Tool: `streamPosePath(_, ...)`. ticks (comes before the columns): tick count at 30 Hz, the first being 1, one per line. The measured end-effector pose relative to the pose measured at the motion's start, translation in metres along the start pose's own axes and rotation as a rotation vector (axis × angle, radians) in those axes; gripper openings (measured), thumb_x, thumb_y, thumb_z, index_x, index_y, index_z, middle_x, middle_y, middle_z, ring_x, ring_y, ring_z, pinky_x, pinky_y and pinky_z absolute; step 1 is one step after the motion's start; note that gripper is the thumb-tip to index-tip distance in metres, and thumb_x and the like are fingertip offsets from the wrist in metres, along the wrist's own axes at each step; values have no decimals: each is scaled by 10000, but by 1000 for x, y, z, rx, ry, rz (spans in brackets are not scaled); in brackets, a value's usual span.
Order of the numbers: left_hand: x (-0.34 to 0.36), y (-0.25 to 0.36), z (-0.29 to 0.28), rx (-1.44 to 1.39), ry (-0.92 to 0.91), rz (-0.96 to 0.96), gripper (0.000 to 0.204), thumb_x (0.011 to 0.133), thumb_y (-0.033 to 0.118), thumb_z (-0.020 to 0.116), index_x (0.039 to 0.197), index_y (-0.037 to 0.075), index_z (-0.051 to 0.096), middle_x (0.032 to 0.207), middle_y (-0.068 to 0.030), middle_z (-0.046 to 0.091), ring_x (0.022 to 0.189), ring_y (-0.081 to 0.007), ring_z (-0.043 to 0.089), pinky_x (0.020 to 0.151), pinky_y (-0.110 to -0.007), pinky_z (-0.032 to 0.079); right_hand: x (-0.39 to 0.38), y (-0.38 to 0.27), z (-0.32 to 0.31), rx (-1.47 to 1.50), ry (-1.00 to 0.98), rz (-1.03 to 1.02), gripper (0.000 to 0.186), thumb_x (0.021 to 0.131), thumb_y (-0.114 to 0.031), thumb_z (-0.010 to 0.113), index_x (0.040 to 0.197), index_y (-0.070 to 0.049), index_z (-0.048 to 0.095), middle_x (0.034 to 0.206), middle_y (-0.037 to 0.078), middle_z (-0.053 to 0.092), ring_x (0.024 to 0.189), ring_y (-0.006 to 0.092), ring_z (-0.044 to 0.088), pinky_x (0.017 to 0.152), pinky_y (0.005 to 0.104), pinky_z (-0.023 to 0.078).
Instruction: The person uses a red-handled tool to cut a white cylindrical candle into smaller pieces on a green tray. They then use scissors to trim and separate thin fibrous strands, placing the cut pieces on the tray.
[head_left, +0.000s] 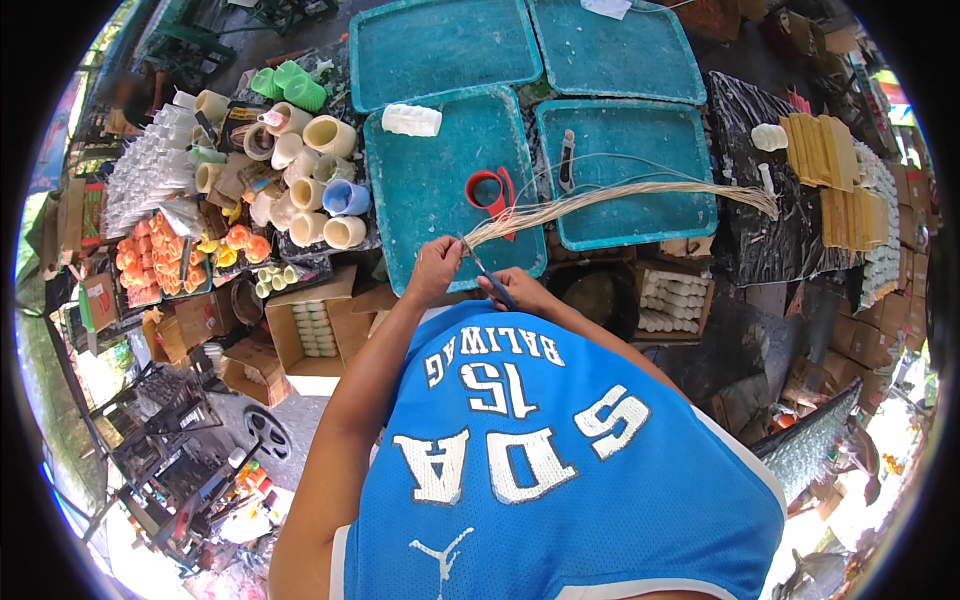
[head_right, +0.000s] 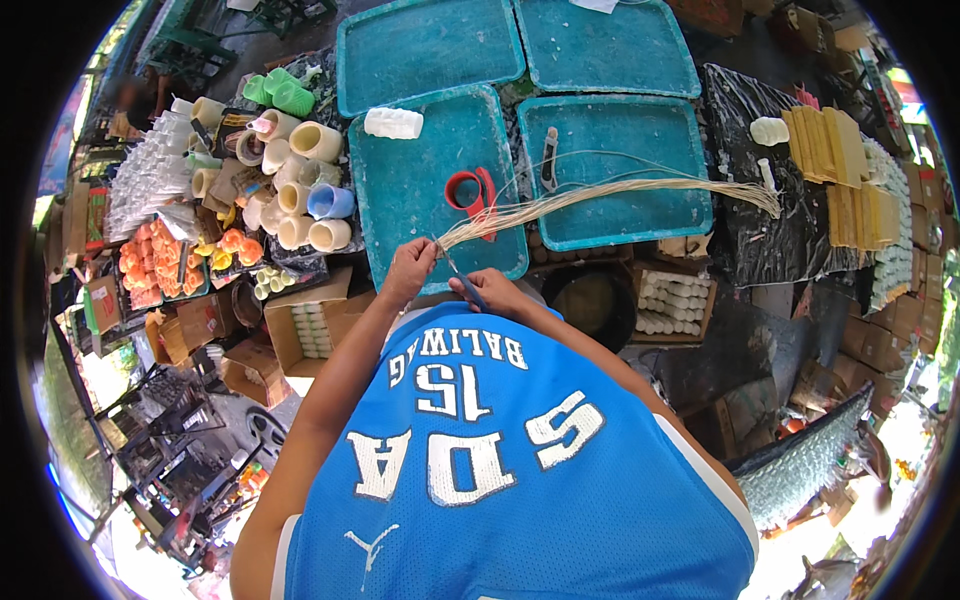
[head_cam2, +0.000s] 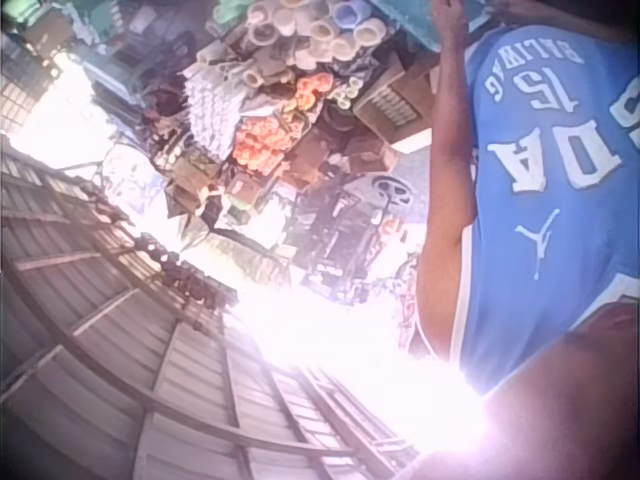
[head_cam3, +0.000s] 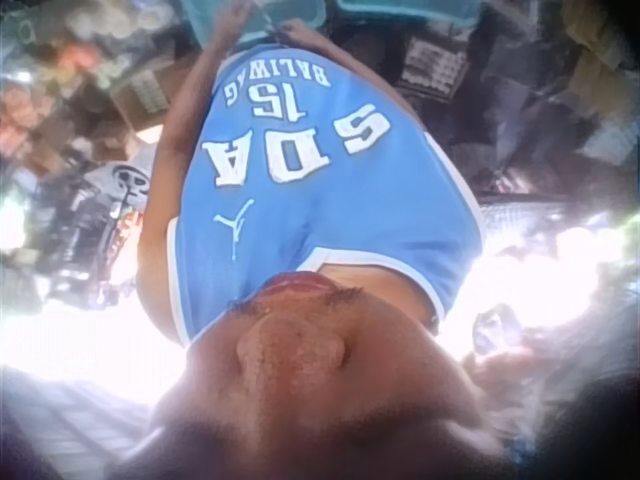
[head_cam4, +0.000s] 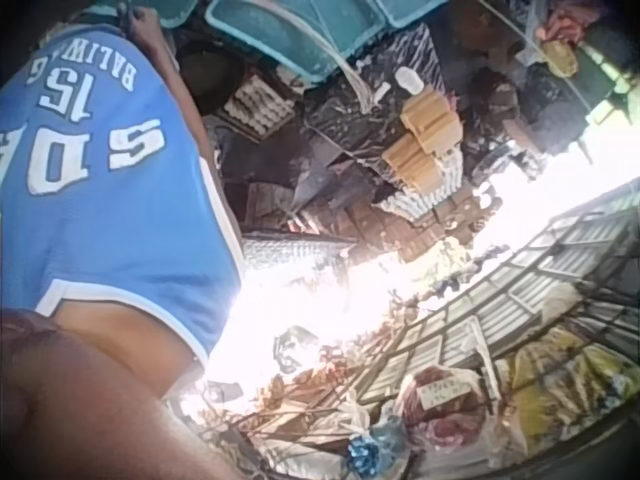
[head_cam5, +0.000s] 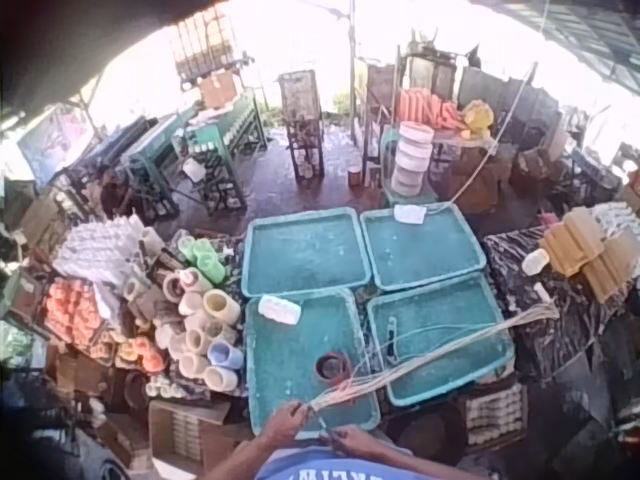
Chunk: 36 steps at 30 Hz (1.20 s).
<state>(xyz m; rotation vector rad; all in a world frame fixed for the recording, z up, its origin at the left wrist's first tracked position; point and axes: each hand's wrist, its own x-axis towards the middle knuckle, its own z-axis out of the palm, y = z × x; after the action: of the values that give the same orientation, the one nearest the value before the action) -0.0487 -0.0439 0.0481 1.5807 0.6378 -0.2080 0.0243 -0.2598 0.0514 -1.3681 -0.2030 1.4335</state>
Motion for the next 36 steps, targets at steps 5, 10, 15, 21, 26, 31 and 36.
streamPosePath(5, 3, 3, -1, -40, -6, -38, 286, 1092, 238, 580, 909, 35, 664, 709, 35, 555, 647, -55, 476, 598, -247, 378, -6, -1, 2, -106, 71, -38, 538, 973, -548, 736, 716, -78, 684, 601, -24, 583, 551, 47, 506, 492, 263, 334)
streamPosePath(10, 6, 4, 2, -74, -7, -31, 292, 1090, 246, 586, 906, 33, 666, 708, 34, 553, 648, -54, 471, 597, -246, 374, -5, 7, -3, 16, 12, -16, 565, 987, -575, 700, 709, -87, 641, 589, -22, 567, 547, 52, 503, 489, 272, 338)
streamPosePath(15, 3, -3, 0, -42, -5, -1, 303, 1082, 248, 594, 893, 28, 681, 682, 36, 559, 618, -51, 463, 563, -266, 359, 9, 18, -7, 22, -80, -26, 639, 1005, -674, 595, 712, -106, 596, 581, -23, 555, 536, 57, 484, 502, 265, 340)
streamPosePath(21, -6, -3, 2, -89, -22, -12, 285, 1086, 244, 590, 910, 41, 682, 690, 38, 557, 624, -51, 469, 571, -256, 368, 5, 9, -7, 18, -98, -11, 611, 999, -653, 625, 720, -111, 597, 591, -31, 559, 539, 51, 485, 500, 262, 335)
streamPosePath(26, -3, 6, -1, -92, 11, 6, 289, 1088, 243, 587, 911, 36, 683, 702, 37, 560, 627, -52, 470, 572, -254, 376, -9, -1, -6, -62, -41, -11, 569, 983, -634, 671, 756, -117, 607, 623, -43, 552, 551, 33, 481, 506, 235, 324)
streamPosePath(31, -3, 7, -3, 27, -34, 9, 287, 1086, 231, 588, 910, 27, 684, 703, 37, 557, 630, -51, 465, 563, -259, 373, -8, -1, -7, 58, -76, 21, 541, 983, -584, 703, 773, -86, 675, 613, -44, 561, 539, 38, 480, 490, 258, 315)
streamPosePath(36, -5, 7, -4, 11, -19, 22, 269, 1078, 224, 595, 913, 28, 677, 703, 32, 557, 633, -56, 472, 568, -264, 380, -6, -2, -6, -38, -41, -14, 551, 974, -580, 718, 750, -78, 683, 625, -44, 571, 554, 43, 491, 496, 268, 327)
